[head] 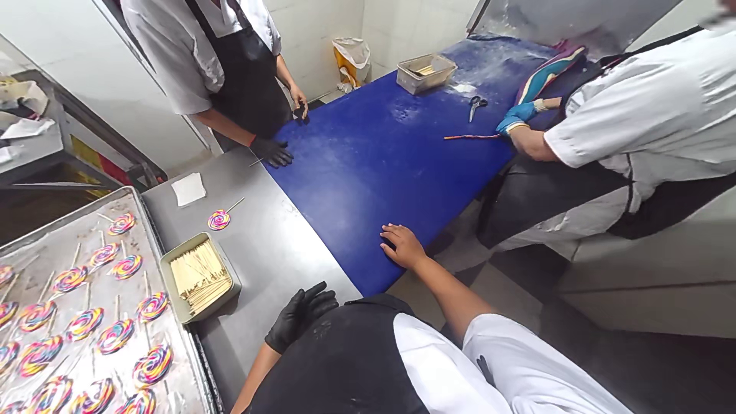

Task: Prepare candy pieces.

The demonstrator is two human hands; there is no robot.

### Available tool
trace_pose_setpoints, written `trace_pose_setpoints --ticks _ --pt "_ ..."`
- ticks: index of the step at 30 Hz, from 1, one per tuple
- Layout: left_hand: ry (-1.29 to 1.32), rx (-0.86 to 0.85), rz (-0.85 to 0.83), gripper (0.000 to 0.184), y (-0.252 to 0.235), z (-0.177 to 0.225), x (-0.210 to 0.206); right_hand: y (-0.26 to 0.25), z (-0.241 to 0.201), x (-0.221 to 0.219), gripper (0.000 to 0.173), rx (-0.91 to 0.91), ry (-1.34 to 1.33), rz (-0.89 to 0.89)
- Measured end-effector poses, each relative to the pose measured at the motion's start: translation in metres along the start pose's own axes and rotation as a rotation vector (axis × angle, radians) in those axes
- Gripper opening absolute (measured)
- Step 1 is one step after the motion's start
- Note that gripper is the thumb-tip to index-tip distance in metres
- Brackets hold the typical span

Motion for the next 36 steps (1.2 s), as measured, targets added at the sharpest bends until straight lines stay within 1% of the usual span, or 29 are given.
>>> trace_pose_setpoints --ticks 5,7,8,9,10,11,12,13,15,18,21,26,30,32,34,35,36 --pt "-0.005 0.001 -0.006 0.083 0.000 0.000 -0.001 0.000 0.001 0.001 0.048 -0.009 0.016 0.001" --pt "-0.002 0.001 -0.010 0.084 0.000 0.000 0.000 0.002 -0.003 -0.001 0.047 -0.061 0.039 0.026" --pt "0.006 0.001 -0.011 0.086 -0.001 0.000 0.000 0.004 -0.010 -0.003 0.048 -0.120 0.042 0.020" --pt "0.011 0.001 -0.009 0.087 -0.001 0.000 0.001 0.005 -0.020 -0.005 0.051 -0.186 0.040 -0.002" --pt "0.011 0.002 -0.006 0.088 -0.001 0.000 0.000 0.008 -0.034 -0.009 0.059 -0.231 0.049 -0.042" --pt "0.009 0.002 -0.003 0.088 -0.002 0.000 0.000 0.011 -0.049 -0.014 0.069 -0.235 0.066 -0.091" --pt "0.012 0.002 -0.003 0.087 -0.001 0.000 0.001 0.015 -0.062 -0.021 0.074 -0.199 0.090 -0.123" --pt "0.015 0.005 -0.001 0.087 -0.001 0.000 0.001 0.018 -0.071 -0.026 0.074 -0.144 0.103 -0.133" --pt "0.008 0.009 0.003 0.087 -0.001 0.000 0.001 0.019 -0.073 -0.029 0.064 -0.063 0.078 -0.093" --pt "-0.017 0.008 -0.003 0.086 -0.001 0.000 0.002 0.020 -0.068 -0.029 0.056 -0.041 0.041 -0.054" --pt "-0.048 0.001 0.007 0.084 -0.001 0.001 0.000 0.020 -0.069 -0.027 0.056 -0.049 0.041 -0.059" --pt "-0.012 -0.002 0.001 0.080 0.000 0.001 -0.001 0.019 -0.070 -0.026 0.056 -0.053 0.051 -0.061" --pt "0.005 -0.004 0.006 0.081 -0.001 0.001 -0.002 0.018 -0.069 -0.028 0.058 -0.061 0.056 -0.074" --pt "0.015 -0.007 0.007 0.079 -0.001 0.000 -0.001 0.022 -0.069 -0.027 0.053 -0.010 0.039 0.010" --pt "0.017 -0.006 0.007 0.075 -0.001 0.000 -0.001 0.028 -0.068 -0.026 0.044 0.093 0.024 0.208" --pt "0.018 -0.004 0.008 0.073 -0.001 0.000 -0.001 0.031 -0.069 -0.025 0.042 0.133 0.029 0.284" --pt "0.023 -0.004 0.002 0.071 -0.001 0.000 -0.001 0.033 -0.070 -0.023 0.043 0.166 0.035 0.338"
Point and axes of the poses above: each hand's wrist, its own y-axis away from the middle knuckle, its own x-axis out of the back of the hand, z = x × y, the point moved 5 cm from there along -y, towards the middle knuckle, and after that the axes turned 4 degrees about -y, right-handed, at the moved point
